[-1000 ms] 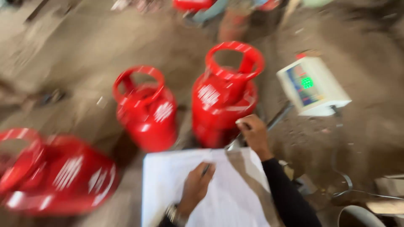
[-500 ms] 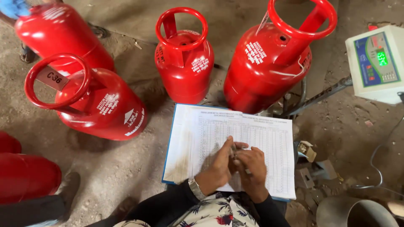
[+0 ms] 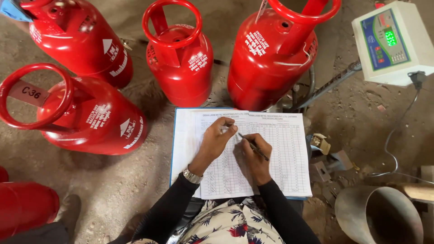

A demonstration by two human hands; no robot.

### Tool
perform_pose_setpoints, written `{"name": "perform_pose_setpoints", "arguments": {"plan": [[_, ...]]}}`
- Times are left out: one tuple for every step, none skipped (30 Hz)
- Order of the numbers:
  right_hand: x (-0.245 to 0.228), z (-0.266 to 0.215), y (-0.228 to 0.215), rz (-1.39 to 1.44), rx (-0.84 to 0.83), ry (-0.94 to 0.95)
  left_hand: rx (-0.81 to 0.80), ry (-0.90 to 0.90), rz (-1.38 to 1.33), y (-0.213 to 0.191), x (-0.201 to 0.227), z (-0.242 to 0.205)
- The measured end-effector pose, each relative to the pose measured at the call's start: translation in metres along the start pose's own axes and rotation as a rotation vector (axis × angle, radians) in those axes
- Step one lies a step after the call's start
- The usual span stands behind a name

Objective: The recorder is weighing red gas cylinders on a digital scale and recording the weights on a log sheet.

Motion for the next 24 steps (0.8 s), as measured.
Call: {"name": "perform_pose_setpoints", "arguments": {"plan": [[0.008, 0.000, 0.002, -0.080, 0.014, -0.038, 0.019, -0.005, 0.028, 0.000, -0.003, -0.001], [0.013, 0.000, 0.002, -0.084, 0.017, -0.033, 0.015, -0.009, 0.024, 0.000, 0.000, -0.001], [0.019, 0.000, 0.002, -0.104, 0.030, -0.041, 0.023, -0.025, 0.022, -0.001, 0.001, -0.001], [0.024, -0.001, 0.003, -0.123, 0.042, -0.049, 0.031, -0.041, 0.020, -0.003, 0.003, -0.001], [0.023, 0.000, 0.004, -0.125, 0.043, -0.046, 0.029, -0.043, 0.019, -0.003, 0.003, -0.001], [0.023, 0.000, 0.004, -0.127, 0.037, -0.047, 0.030, -0.051, 0.020, -0.003, 0.003, -0.001], [0.022, 0.001, 0.005, -0.128, 0.033, -0.049, 0.027, -0.058, 0.020, -0.003, 0.002, 0.000], [0.022, 0.001, 0.004, -0.130, 0.038, -0.047, 0.023, -0.058, 0.019, -0.002, 0.000, 0.000], [0.021, 0.002, 0.004, -0.131, 0.023, -0.047, 0.034, -0.035, 0.005, -0.002, -0.002, 0.000], [0.020, 0.002, 0.004, -0.132, 0.008, -0.047, 0.045, -0.013, -0.008, -0.002, -0.003, 0.000], [0.024, 0.002, 0.004, -0.132, 0.015, -0.044, 0.038, -0.013, -0.008, -0.002, -0.002, 0.000], [0.027, 0.002, 0.003, -0.131, 0.023, -0.037, 0.037, -0.026, 0.013, -0.002, -0.001, 0.001], [0.030, 0.003, 0.003, -0.129, 0.032, -0.032, 0.036, -0.038, 0.034, -0.002, 0.000, 0.001], [0.029, 0.004, 0.002, -0.130, 0.039, -0.031, 0.030, -0.036, 0.033, -0.001, -0.003, 0.002], [0.029, 0.004, 0.002, -0.132, 0.046, -0.022, 0.037, -0.025, 0.016, -0.001, -0.006, 0.002], [0.029, 0.005, 0.001, -0.133, 0.053, -0.013, 0.044, -0.014, -0.001, 0.000, -0.009, 0.001], [0.030, 0.003, 0.001, -0.133, 0.058, -0.009, 0.037, -0.015, -0.001, 0.000, -0.002, 0.001], [0.032, 0.002, 0.002, -0.150, 0.052, -0.004, 0.032, -0.062, 0.010, -0.001, 0.003, 0.000], [0.033, 0.004, 0.002, -0.166, 0.046, -0.004, 0.030, -0.104, 0.020, -0.001, 0.009, 0.001], [0.031, 0.006, 0.002, -0.166, 0.050, -0.006, 0.027, -0.101, 0.020, -0.001, 0.005, 0.002], [0.030, 0.006, 0.002, -0.153, 0.052, 0.008, 0.030, -0.077, 0.010, -0.001, 0.003, 0.001], [0.030, 0.007, 0.002, -0.140, 0.055, 0.021, 0.034, -0.053, 0.000, 0.000, 0.000, 0.001], [0.031, 0.005, 0.001, -0.140, 0.058, 0.023, 0.030, -0.053, 0.000, 0.000, 0.000, 0.000], [0.034, 0.003, 0.000, -0.094, 0.061, 0.041, 0.029, -0.060, -0.006, 0.001, 0.000, -0.001]]}}
Point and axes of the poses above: each hand's wrist, its own z-axis towards the middle knuckle, its own y-axis out of the palm, x = y × z, the point moved 5 cm from there along z, towards the middle knuckle, and after that the axes turned 11 degrees about y, right-handed, at the moved point
